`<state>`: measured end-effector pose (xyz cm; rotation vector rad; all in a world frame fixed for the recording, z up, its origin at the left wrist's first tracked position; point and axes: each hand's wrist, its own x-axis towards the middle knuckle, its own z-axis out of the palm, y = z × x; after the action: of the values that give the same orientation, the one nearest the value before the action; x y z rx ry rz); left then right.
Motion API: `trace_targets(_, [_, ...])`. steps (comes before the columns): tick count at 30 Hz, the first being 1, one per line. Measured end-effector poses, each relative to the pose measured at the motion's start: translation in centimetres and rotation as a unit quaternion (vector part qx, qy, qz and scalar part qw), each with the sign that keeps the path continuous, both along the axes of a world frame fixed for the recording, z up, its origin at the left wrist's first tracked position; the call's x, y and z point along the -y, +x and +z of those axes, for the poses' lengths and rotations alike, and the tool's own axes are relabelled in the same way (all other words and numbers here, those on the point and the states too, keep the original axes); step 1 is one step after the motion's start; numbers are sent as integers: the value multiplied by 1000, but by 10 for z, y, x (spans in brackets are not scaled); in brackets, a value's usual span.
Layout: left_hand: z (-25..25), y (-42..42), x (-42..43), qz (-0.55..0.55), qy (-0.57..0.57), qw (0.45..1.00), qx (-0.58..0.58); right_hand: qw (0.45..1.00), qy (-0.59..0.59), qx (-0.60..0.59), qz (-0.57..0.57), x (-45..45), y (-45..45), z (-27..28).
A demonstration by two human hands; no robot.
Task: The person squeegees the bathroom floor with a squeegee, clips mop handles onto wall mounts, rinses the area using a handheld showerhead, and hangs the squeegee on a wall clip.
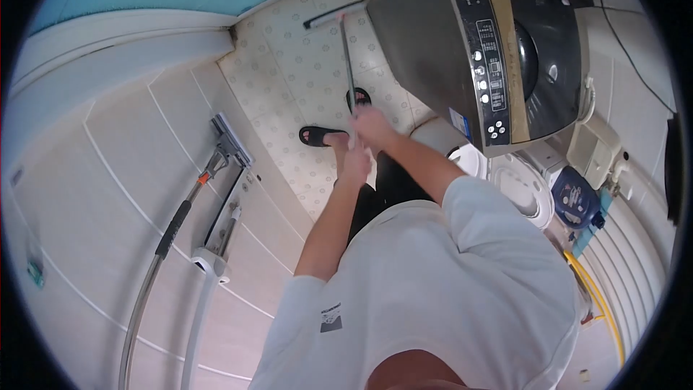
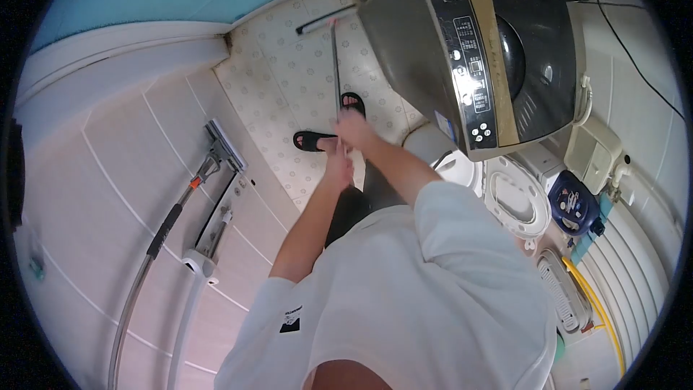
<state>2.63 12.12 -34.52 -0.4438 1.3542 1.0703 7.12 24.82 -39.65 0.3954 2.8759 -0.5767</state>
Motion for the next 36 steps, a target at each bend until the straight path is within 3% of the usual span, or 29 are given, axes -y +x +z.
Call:
trace_targets(2, [17,15,42,-75,-64,995,3,994,-95,40,-31,38,9,27])
trace_targets(3, [28,12,63,-93,-178,971,130,992,-115,27,-38,61,17,31])
trace_targets(5, [61,16,94,-112,-190,968,122,989,-140,-7,-40,110,36,24])
trace_targets(7, [74,22,131,-133,-233,956,119,989,-139,36,28,142,43,39])
trace_targets(10, [75,21,180,-283,-254,924,36,972,-187,126,72,167,39,70])
trace_targets(13, [82,-2,192,-530,-155,796,-246,972,-201,108,59,155,23,91])
trace_targets(15, [114,-30,134,-581,-180,749,-263,983,-174,65,13,146,17,81])
trace_targets(17, [100,-48,108,-564,-104,748,-334,988,-142,58,-36,133,8,59])
trace_targets(21, [66,-62,35,-609,-81,722,-319,973,-130,150,-120,72,0,65])
trace_targets(24, [71,-71,19,-623,-72,709,-322,984,-78,103,-126,67,6,53])
trace_targets(27, [59,-72,51,-617,-72,709,-334,983,-51,138,-106,94,-9,57])
trace_targets(30, [40,-77,104,-588,-78,727,-346,990,-21,99,-102,140,-18,46])
trace_targets(33, [64,-92,155,-571,-85,735,-355,990,-59,89,-88,200,-32,17])
trace_targets(36, [62,-104,231,-552,-133,751,-338,981,-85,138,-111,247,-61,70])
